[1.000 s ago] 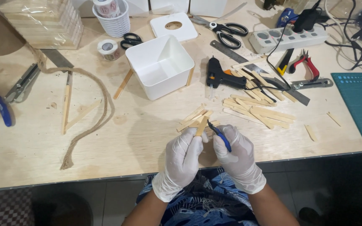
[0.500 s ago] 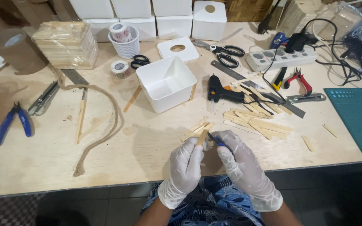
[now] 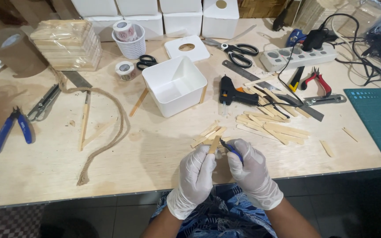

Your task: The person is cutting popsicle sticks with pliers and gluing them onto a white plastic container using a hot glue gun to build a decorative structure.

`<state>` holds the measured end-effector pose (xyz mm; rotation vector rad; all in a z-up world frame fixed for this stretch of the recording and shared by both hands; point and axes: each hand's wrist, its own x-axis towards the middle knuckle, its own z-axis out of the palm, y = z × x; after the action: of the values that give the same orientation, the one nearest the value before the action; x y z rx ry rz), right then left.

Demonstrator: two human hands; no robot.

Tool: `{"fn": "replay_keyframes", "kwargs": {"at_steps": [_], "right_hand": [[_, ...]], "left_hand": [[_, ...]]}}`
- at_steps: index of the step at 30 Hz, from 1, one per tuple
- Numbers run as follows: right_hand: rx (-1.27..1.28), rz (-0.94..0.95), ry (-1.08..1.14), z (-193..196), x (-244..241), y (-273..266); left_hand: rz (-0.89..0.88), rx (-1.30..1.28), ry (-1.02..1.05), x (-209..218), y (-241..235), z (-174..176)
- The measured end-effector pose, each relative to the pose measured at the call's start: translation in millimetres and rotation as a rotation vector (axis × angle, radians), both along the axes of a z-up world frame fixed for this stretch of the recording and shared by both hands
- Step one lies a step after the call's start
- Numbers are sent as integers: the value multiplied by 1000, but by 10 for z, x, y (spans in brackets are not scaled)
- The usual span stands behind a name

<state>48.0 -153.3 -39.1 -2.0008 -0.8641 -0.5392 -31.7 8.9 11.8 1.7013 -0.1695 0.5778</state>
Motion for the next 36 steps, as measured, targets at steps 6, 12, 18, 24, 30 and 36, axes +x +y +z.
{"fn": "replay_keyframes", "kwargs": {"at_steps": [6, 12, 18, 24, 30, 36], "right_hand": [[-27, 8, -99, 99, -6, 56], [-11, -83, 309, 266, -38, 27], [-69, 64, 428, 562, -162, 20], [-103, 102, 276, 538, -142, 39], [-87, 124, 313, 604, -135, 35], [-114, 100, 304, 553, -98, 38]], "left_hand": [[-44, 37, -106, 28, 8, 54], [-67, -268, 135, 17, -56, 9], [15, -144, 120, 29, -63, 38], [2, -214, 75, 50, -84, -120], [6, -199, 94, 24, -92, -56], [32, -150, 63, 44, -83, -98]]}}
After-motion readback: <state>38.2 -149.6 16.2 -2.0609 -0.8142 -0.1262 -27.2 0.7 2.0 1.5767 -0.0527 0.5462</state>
